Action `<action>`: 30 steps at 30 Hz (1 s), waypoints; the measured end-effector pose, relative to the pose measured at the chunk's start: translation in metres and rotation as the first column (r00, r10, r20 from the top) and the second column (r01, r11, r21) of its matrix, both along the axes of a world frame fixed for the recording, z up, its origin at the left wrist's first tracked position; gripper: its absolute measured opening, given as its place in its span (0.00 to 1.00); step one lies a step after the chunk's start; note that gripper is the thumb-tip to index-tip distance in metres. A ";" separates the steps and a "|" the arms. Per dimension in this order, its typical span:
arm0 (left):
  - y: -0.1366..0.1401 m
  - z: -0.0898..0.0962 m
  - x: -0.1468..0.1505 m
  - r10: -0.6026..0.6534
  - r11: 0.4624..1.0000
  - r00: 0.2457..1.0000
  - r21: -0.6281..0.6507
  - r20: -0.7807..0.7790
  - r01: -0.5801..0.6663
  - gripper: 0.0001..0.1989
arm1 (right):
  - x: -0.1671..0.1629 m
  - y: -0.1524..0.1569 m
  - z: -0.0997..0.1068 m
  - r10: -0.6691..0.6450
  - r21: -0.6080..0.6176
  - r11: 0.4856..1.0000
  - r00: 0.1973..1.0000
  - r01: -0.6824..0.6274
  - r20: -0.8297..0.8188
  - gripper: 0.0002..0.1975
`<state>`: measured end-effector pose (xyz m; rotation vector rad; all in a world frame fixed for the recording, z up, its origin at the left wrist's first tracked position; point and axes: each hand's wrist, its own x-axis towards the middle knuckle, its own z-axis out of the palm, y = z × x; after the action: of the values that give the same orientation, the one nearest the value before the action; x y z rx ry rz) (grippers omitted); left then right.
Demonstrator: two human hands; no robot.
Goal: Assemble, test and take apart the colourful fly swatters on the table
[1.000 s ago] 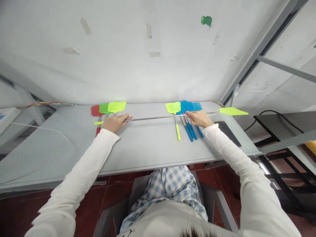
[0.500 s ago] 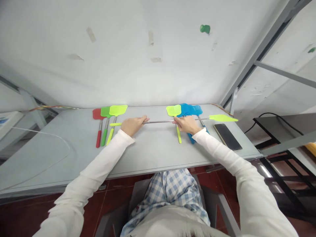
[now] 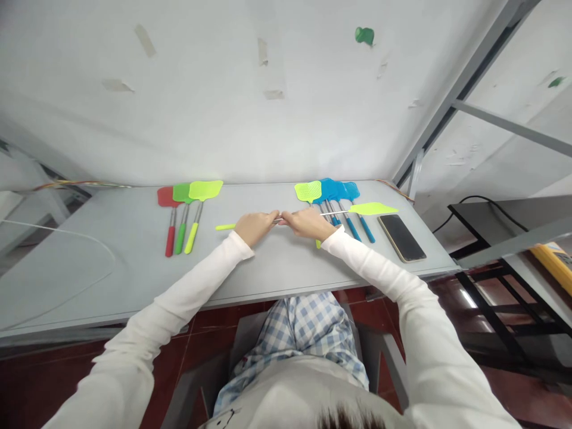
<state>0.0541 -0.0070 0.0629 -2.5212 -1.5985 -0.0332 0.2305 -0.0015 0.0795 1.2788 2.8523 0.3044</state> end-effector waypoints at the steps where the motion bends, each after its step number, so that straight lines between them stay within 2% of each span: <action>1: 0.001 0.000 -0.005 0.010 1.000 1.000 -0.005 -0.003 -0.010 0.14 | 0.001 0.002 0.002 0.012 0.004 1.000 1.000 -0.012 0.012 0.22; 6: 0.004 0.007 -0.038 0.052 0.998 0.998 0.016 0.024 -0.053 0.20 | 0.035 0.024 0.016 -0.002 0.119 0.993 0.994 -0.011 0.111 0.17; 8: 0.004 0.011 -0.051 0.032 0.999 0.999 0.035 0.038 -0.033 0.20 | 0.055 0.034 0.020 0.016 0.076 0.997 0.987 -0.028 0.158 0.16; 10: 0.003 0.014 -0.063 -0.002 0.998 1.000 0.059 0.031 0.000 0.20 | 0.070 0.040 0.024 0.091 0.007 0.996 0.978 -0.094 0.189 0.18; 12: 0.002 0.016 -0.071 -0.032 0.996 0.999 0.084 0.004 0.031 0.20 | 0.078 0.043 0.026 0.150 -0.009 0.988 0.964 -0.152 0.220 0.20; 16: -0.002 0.018 -0.068 -0.034 0.993 0.999 0.117 -0.023 0.036 0.21 | 0.071 0.036 0.031 0.164 0.052 0.981 0.938 -0.189 0.306 0.21; 21: -0.010 0.021 -0.023 -0.147 0.986 0.989 0.078 0.005 0.146 0.20 | 0.031 0.018 0.032 0.251 0.018 0.963 0.913 -0.270 0.320 0.22; 24: -0.012 0.024 -0.006 -0.189 0.981 0.982 0.037 0.027 0.188 0.20 | 0.014 0.011 0.029 0.287 0.043 0.949 0.912 -0.312 0.293 0.24; 27: -0.011 0.026 -0.017 -0.182 0.983 0.981 -0.011 0.067 0.183 0.20 | 0.015 0.012 0.032 0.320 0.099 0.933 0.925 -0.345 0.207 0.26; 30: -0.011 0.026 -0.048 -0.108 0.994 0.991 -0.009 0.082 0.109 0.19 | 0.038 0.019 0.043 0.318 0.158 0.935 0.948 -0.319 0.031 0.27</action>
<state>0.0056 -0.0175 0.0890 -2.6467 -1.4929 -0.1397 0.2681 0.0180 0.1223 0.8197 3.0785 0.5494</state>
